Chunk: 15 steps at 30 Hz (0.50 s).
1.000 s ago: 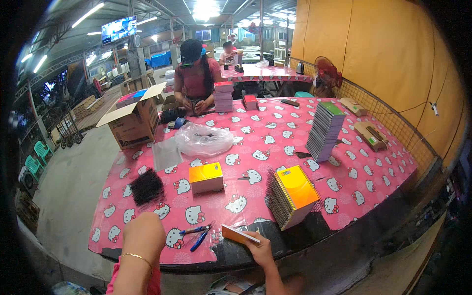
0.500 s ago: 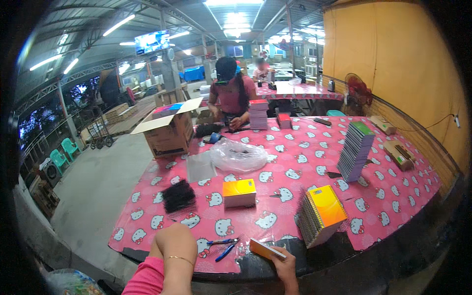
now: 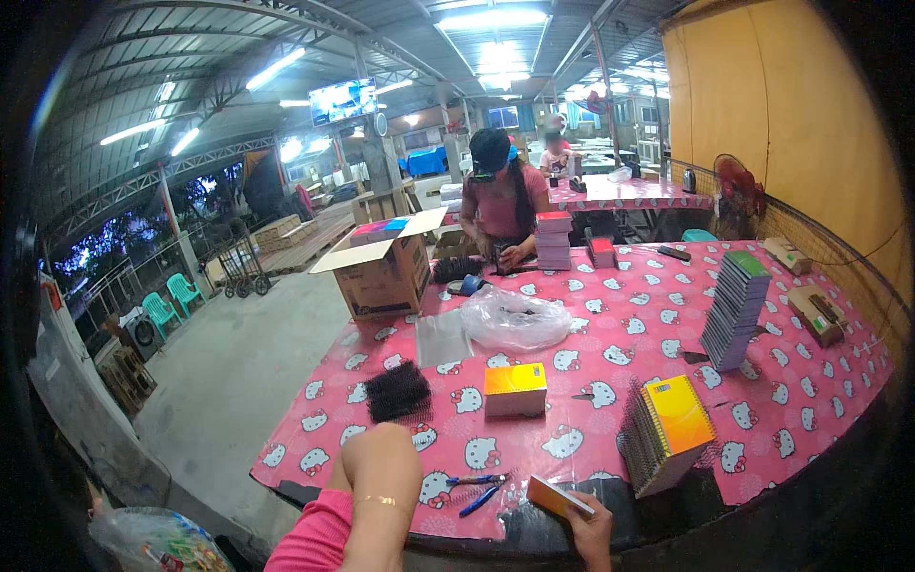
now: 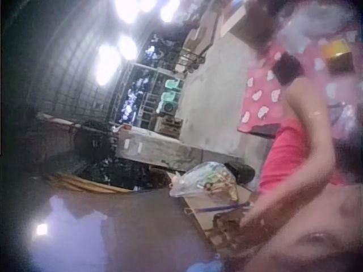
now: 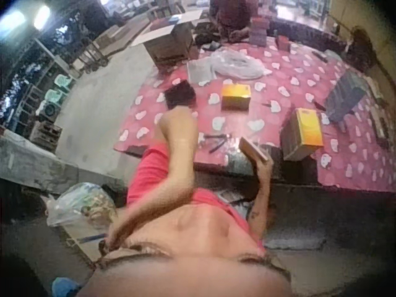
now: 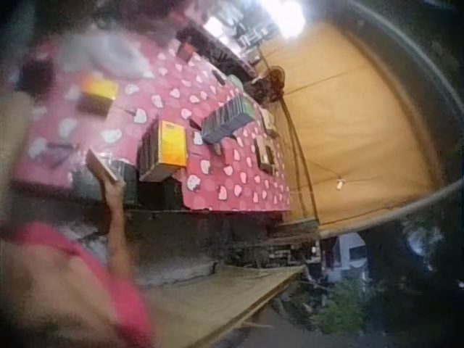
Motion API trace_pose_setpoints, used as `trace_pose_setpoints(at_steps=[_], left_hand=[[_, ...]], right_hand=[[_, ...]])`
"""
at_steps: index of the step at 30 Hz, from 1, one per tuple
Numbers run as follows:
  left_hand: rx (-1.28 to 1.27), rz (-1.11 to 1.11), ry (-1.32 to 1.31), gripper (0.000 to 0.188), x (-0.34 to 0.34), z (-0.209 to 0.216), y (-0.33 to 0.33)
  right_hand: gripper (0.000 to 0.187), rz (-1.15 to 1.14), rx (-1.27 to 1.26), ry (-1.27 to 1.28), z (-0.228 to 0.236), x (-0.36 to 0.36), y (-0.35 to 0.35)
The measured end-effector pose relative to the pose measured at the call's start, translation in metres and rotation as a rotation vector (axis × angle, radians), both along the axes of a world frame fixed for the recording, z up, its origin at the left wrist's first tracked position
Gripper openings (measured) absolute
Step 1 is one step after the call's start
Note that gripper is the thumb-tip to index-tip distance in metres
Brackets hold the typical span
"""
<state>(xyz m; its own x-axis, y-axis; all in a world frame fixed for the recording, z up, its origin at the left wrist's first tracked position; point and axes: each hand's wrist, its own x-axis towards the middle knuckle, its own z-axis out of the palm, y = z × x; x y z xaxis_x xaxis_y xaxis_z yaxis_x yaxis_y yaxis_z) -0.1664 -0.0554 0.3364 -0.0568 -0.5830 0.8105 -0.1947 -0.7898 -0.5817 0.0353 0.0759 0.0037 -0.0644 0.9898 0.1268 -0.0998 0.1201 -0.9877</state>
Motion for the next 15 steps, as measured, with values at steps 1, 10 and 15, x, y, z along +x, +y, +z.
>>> trace_pose_setpoints(at_steps=[1,10,15], left_hand=[[-0.100,0.082,0.037,0.047,-0.008,0.001,0.009],[-1.397,1.178,0.334,0.052,-0.119,-0.244,0.195],[-1.642,1.383,0.658,0.047,-0.144,-0.302,0.168]], right_hand=[[0.024,-0.001,0.015,-0.033,0.002,0.002,0.001],[0.021,-0.023,-0.012,-0.163,0.009,0.005,0.000],[0.024,0.024,-0.025,-0.016,0.010,0.007,-0.001]])
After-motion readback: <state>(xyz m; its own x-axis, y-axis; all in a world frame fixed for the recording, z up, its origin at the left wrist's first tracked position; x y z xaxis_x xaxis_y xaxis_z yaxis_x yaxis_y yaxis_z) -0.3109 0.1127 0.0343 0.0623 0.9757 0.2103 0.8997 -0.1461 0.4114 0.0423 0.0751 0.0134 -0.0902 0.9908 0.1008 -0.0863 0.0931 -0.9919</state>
